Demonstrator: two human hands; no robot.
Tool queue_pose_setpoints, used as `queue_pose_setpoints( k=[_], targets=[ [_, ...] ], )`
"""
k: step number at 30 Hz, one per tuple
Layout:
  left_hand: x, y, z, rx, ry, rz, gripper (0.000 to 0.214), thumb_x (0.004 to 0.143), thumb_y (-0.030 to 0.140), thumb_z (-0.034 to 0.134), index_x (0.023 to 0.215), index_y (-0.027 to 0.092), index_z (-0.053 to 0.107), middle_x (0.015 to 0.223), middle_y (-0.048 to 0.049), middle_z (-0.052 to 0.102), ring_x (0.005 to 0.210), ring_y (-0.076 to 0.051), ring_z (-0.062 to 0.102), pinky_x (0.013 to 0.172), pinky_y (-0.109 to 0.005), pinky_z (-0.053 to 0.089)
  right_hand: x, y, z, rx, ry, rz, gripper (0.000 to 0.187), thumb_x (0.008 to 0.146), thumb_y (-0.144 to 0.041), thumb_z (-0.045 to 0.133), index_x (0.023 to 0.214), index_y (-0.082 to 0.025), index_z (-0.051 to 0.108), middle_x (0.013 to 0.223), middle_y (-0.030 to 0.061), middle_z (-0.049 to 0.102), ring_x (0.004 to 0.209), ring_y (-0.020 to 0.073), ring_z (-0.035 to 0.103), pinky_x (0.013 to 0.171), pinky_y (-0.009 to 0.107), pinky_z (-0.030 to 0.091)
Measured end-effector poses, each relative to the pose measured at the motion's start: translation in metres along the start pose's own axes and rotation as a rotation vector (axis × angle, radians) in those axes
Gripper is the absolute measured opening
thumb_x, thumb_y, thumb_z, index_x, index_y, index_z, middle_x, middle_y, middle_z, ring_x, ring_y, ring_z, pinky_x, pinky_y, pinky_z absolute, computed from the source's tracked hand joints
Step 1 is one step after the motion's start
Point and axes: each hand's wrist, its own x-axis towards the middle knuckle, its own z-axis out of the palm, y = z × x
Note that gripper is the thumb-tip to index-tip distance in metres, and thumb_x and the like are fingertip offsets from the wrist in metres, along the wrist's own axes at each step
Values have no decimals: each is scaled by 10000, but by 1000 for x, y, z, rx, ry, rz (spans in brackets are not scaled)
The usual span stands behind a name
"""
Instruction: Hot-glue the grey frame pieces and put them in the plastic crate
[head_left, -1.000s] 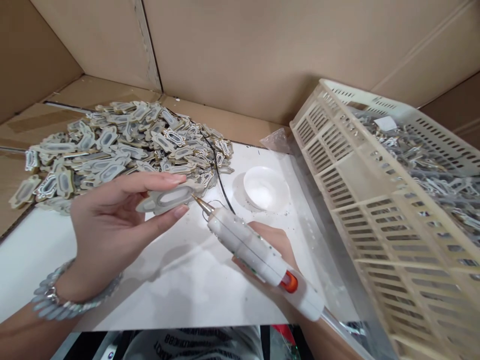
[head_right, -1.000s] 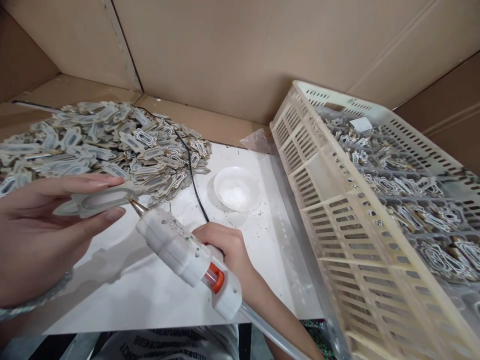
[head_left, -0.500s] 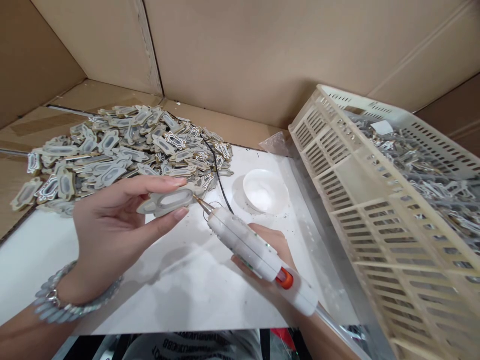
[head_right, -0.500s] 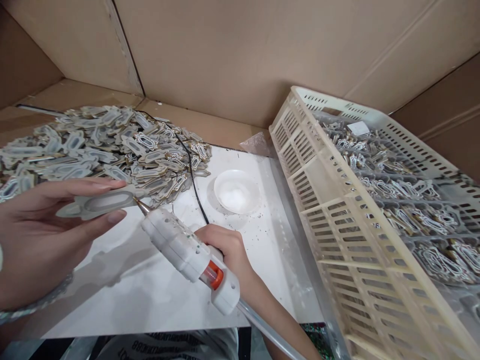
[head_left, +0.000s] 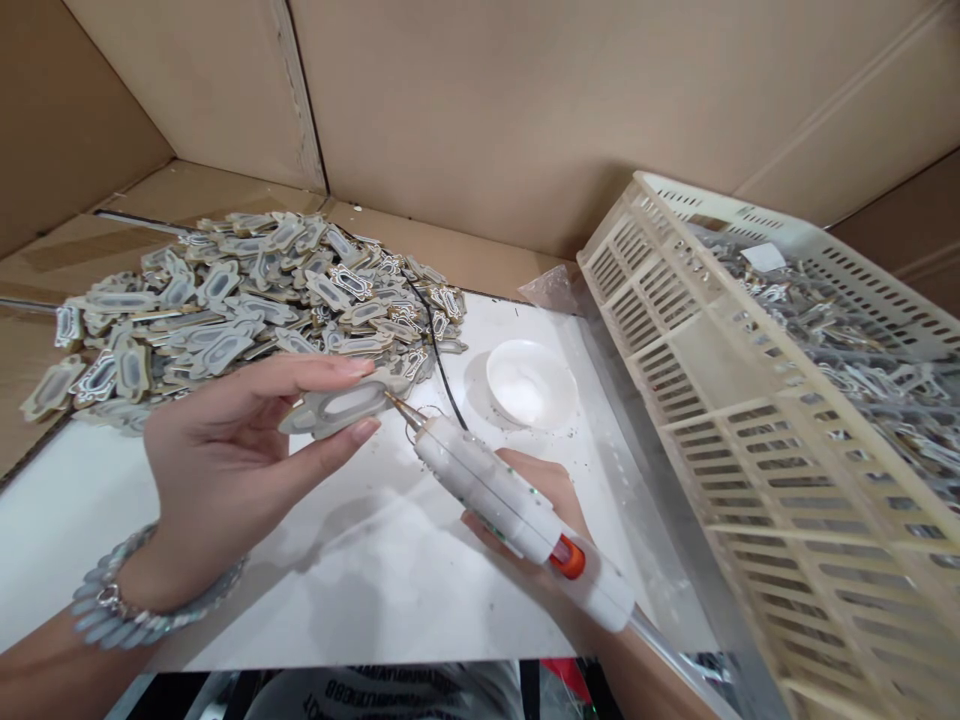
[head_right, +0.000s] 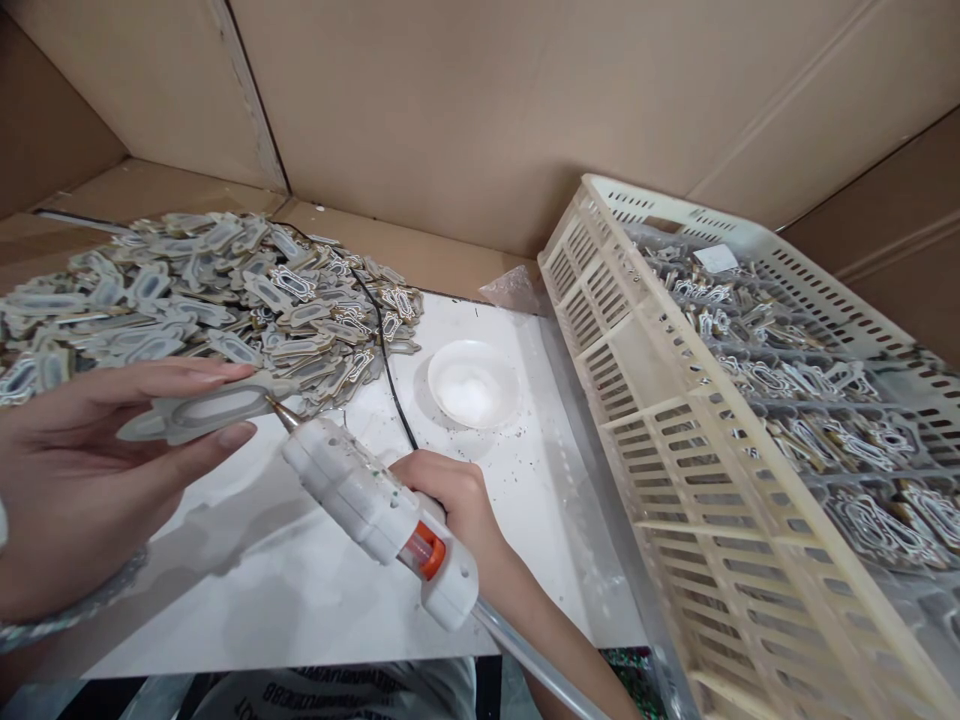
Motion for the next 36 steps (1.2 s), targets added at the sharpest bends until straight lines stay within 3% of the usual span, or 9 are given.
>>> queue_pose_setpoints(
  k=[5,12,18,29,36],
  targets=[
    [0,1,-1,-16,3,-3,388,743,62,811,1022,329,774,1022,57,796,974,-146,758,942,-268,647,0,-1,1,6,10,-3,185,864,-117,655,713,-218,622,703,22,634,689,186,652,704,320,574],
    [0,1,1,-13,1,15,395,739,67,816,1035,324,772,1024,43,795,970,-171,762,933,-311,663,-3,3,2,-41,30,2,131,894,-176,637,777,-220,678,694,29,643,621,183,610,643,323,567],
    [0,3,1,2,-4,33,416,732,32,799,1026,325,771,1018,23,795,963,-199,763,927,-374,676,-2,2,3,-17,42,-5,166,860,-112,643,732,-217,649,676,13,617,604,164,595,670,311,566],
    [-1,4,3,-4,16,-1,409,739,46,800,1032,329,767,1025,48,788,980,-170,753,968,-354,658,-1,0,4,-10,46,20,211,840,-85,642,678,-214,602,660,1,595,609,154,590,679,303,562],
    [-1,3,4,-10,16,9,395,735,54,807,1022,324,773,1000,37,791,962,-179,759,941,-347,665,-2,1,3,-38,48,15,159,870,-121,629,742,-213,650,688,19,620,608,169,591,643,314,568]
  ],
)
